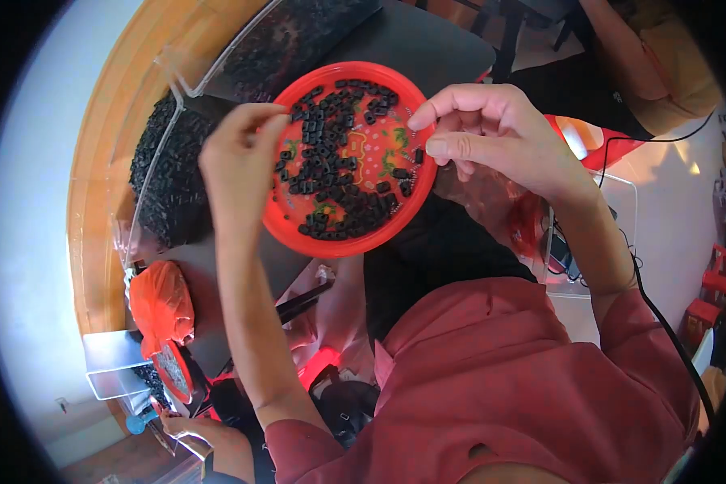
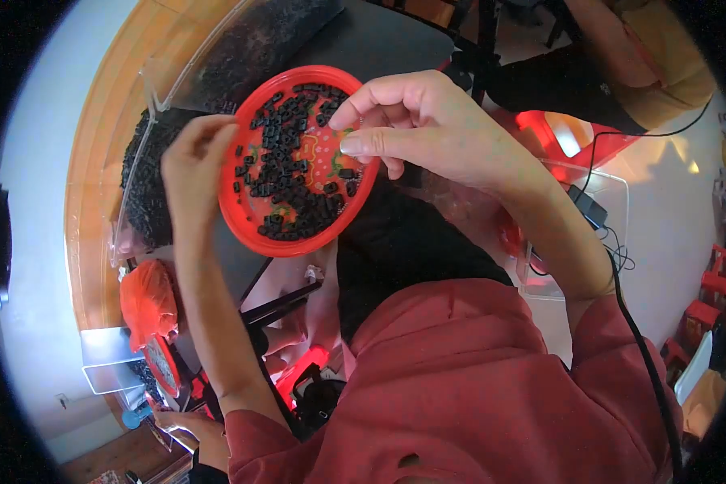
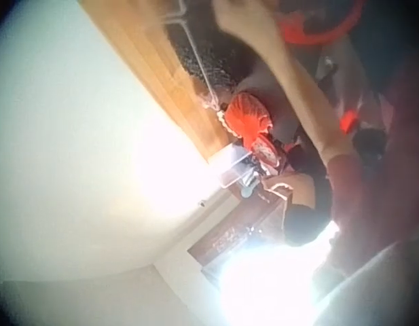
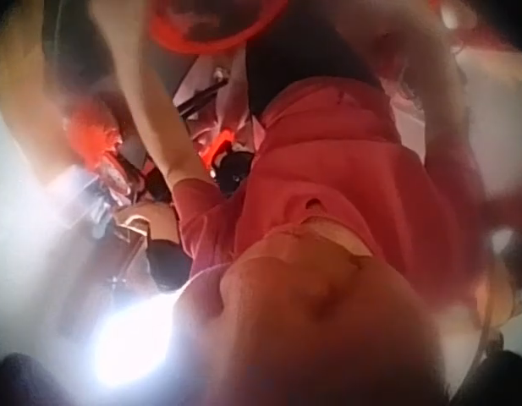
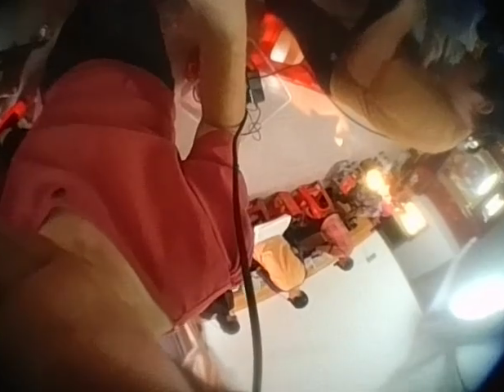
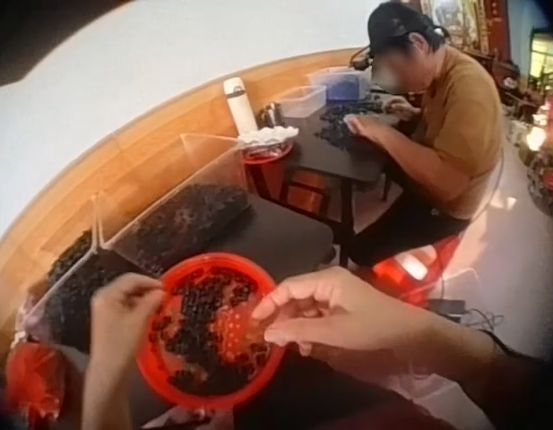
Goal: The person assembles or sorts small black plastic components by hand on a red tray.
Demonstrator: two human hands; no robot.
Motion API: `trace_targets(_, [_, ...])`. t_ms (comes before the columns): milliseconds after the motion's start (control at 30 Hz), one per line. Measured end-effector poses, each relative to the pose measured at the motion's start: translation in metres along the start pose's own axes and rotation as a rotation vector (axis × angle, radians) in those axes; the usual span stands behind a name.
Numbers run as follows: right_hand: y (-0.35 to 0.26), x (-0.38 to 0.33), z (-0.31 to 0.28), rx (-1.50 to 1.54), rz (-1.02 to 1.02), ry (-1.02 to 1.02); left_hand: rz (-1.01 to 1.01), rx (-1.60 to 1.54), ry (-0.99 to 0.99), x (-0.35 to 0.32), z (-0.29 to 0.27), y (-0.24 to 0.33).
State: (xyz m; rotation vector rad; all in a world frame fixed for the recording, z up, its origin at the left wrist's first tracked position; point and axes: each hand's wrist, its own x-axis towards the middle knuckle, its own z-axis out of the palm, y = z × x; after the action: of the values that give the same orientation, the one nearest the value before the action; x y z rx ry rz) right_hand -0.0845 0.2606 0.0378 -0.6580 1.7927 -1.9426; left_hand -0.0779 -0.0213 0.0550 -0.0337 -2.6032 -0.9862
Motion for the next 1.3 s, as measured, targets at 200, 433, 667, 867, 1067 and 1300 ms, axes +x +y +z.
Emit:
trace_targets(200, [0.011,0.003,-0.008,-0.023,-0.013,0.032,0.146,0.152,-0.129,0.005,0.059,0.009])
trace_targets(433, [0.017,0.007,-0.015,-0.033,-0.010,0.045,0.209,0.245,-0.234,0.001,0.071,0.009])
trace_targets(667, [0.020,0.033,-0.013,-0.263,-0.098,0.107,0.073,0.039,-0.285,-0.008,0.066,0.009])
trace_targets(867, [0.027,0.056,0.003,-0.555,-0.553,0.115,-0.317,-0.817,-0.471,-0.002,0.046,0.024])
trace_targets(1067, [0.010,0.052,-0.001,-0.428,-0.352,-0.057,-0.398,-1.014,-0.525,-0.004,0.042,0.028])
trace_targets(1300, [0.014,0.043,-0.005,-0.313,-0.252,0.093,-0.057,-0.227,-0.266,0.008,0.068,0.008])
